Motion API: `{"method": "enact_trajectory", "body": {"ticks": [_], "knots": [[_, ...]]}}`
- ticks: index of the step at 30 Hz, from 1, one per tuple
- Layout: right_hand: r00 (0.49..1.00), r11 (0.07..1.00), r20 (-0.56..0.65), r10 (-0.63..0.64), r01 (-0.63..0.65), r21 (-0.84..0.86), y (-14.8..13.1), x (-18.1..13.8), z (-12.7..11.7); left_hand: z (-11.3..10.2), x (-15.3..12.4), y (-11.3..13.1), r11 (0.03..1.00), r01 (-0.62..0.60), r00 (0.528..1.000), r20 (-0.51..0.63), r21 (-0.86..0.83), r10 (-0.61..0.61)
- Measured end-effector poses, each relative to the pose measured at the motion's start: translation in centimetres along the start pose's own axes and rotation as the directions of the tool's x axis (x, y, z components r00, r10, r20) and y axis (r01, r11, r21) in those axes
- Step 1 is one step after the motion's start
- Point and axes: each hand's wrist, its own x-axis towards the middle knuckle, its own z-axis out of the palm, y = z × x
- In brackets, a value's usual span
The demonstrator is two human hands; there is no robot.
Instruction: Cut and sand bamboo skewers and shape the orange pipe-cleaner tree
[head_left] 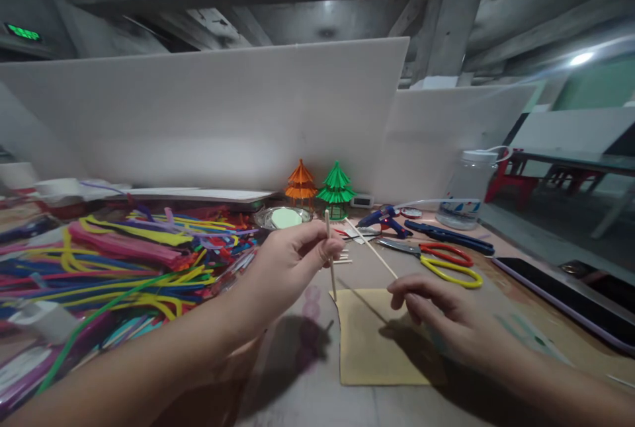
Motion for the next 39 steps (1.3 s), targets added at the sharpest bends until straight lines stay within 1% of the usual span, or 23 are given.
{"method": "enact_trajectory", "body": {"ticks": [2,4,7,10,12,15,17,19,23,26,29,33,39], "knots": [[1.0,1.0,0.002,-0.006,0.006,0.005,0.2,0.1,0.1,0.1,0.0,0.1,1.0,0.002,1.0,-0.009,-0.023,-0.002],[1.0,0.999,-0.002,-0.018,0.018,0.049,0.4,0.1,0.3,0.2,0.1,0.3,0.995,0.025,0.999,-0.024,-0.096,-0.028],[1.0,0.973,0.006,-0.03,0.028,0.227,0.4,0.2,0.6,0.4,0.6,0.6,0.965,0.103,0.993,-0.033,-0.24,-0.115],[0.999,0.925,0.02,0.025,-0.03,0.379,-0.2,0.5,0.7,0.5,1.0,0.4,0.918,0.2,0.976,-0.013,-0.342,-0.218],[0.998,0.903,0.033,0.062,-0.07,0.424,-0.6,0.7,0.6,0.5,1.2,0.0,0.885,0.251,0.963,0.011,-0.392,-0.269],[0.988,0.856,0.08,0.133,-0.155,0.493,-1.1,0.8,0.4,0.6,1.3,-0.6,0.848,0.292,0.949,0.023,-0.441,-0.315],[0.978,0.805,0.11,0.179,-0.21,0.555,-1.3,0.7,0.5,0.7,1.4,-0.9,0.832,0.313,0.938,0.014,-0.458,-0.345],[0.969,0.75,0.148,0.198,-0.247,0.613,-1.5,0.5,0.7,0.7,1.5,-1.1,0.82,0.337,0.925,-0.002,-0.462,-0.381],[0.957,0.646,0.23,0.177,-0.29,0.706,-1.8,0.2,1.1,0.8,1.5,-1.4,0.818,0.372,0.896,-0.06,-0.438,-0.44],[0.944,0.582,0.286,0.164,-0.327,0.745,-1.9,0.2,1.2,0.8,1.6,-1.7,0.818,0.386,0.883,-0.085,-0.427,-0.461],[0.933,0.554,0.324,0.156,-0.355,0.753,-1.8,0.2,1.1,0.8,1.7,-1.8,0.814,0.397,0.876,-0.09,-0.425,-0.474],[0.923,0.546,0.353,0.154,-0.377,0.748,-1.8,0.3,1.1,0.9,1.7,-2.0,0.808,0.412,0.867,-0.091,-0.421,-0.49],[0.915,0.501,0.385,0.123,-0.392,0.771,-1.9,0.3,1.1,1.0,1.6,-2.2,0.799,0.391,0.882,-0.061,-0.457,-0.467]]}}
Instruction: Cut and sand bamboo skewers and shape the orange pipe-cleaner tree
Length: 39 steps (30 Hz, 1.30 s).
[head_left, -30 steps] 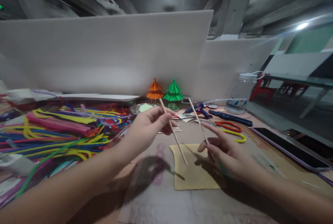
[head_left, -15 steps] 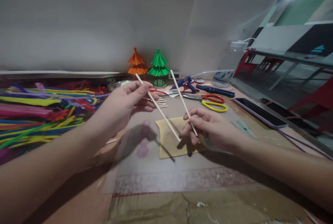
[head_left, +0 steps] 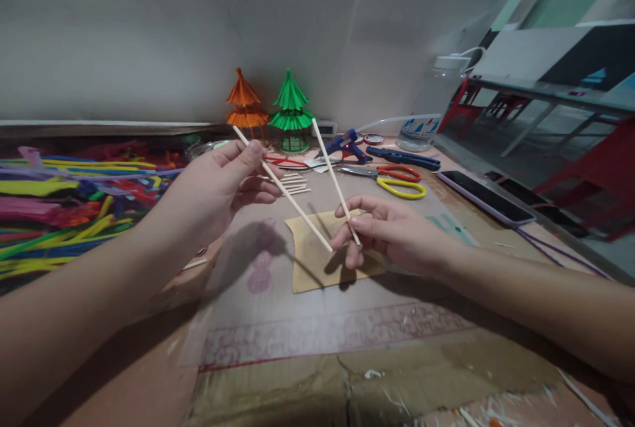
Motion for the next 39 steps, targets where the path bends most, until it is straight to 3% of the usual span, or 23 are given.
{"method": "enact_trajectory", "body": {"ticks": [13,20,24,34,39], "knots": [[0.999,0.999,0.01,0.04,-0.04,0.018,0.5,-0.1,0.3,0.0,-0.3,-0.7,1.0,-0.011,0.998,0.066,0.024,0.009],[0.994,0.999,0.105,0.041,-0.039,-0.027,0.8,-0.3,0.7,1.3,-1.4,-0.8,0.997,-0.056,0.997,0.058,0.056,0.052],[0.994,0.999,0.104,0.035,-0.033,-0.019,0.7,-0.3,0.6,1.4,-1.5,-0.7,0.998,-0.023,0.997,0.072,0.054,0.019],[0.996,0.999,0.078,0.035,-0.035,-0.003,0.7,-0.3,0.3,0.5,0.7,-1.0,0.983,0.142,0.987,-0.065,-0.113,-0.15],[0.998,0.999,0.046,0.05,-0.049,-0.024,0.6,-0.2,0.5,0.6,0.9,-0.6,0.975,0.163,0.979,-0.095,-0.148,-0.178]]}}
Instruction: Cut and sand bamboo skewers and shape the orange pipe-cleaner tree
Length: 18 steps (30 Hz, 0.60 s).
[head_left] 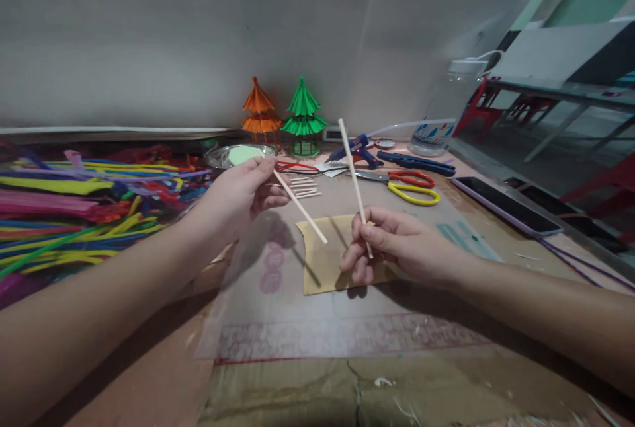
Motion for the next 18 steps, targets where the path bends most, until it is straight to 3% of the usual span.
{"method": "enact_trajectory", "body": {"ticks": [8,10,14,18], "knots": [[0.995,0.992,-0.057,-0.079,0.073,-0.102,-0.1,-0.1,-0.3,-0.2,-0.2,-0.2,0.997,-0.047,0.998,0.041,0.061,0.044],[0.997,0.996,-0.071,-0.036,0.03,-0.086,0.0,0.0,-0.1,-0.2,-0.3,-0.5,0.994,-0.077,0.994,0.083,0.077,0.071],[0.994,0.994,-0.033,0.101,-0.102,-0.032,0.2,0.1,1.0,0.6,-1.7,-1.0,0.971,-0.214,0.96,0.206,0.109,0.188],[0.997,0.973,0.025,0.076,-0.068,-0.22,-0.2,0.0,2.2,1.7,-3.8,-1.4,0.918,-0.378,0.906,0.255,0.123,0.339]]}}
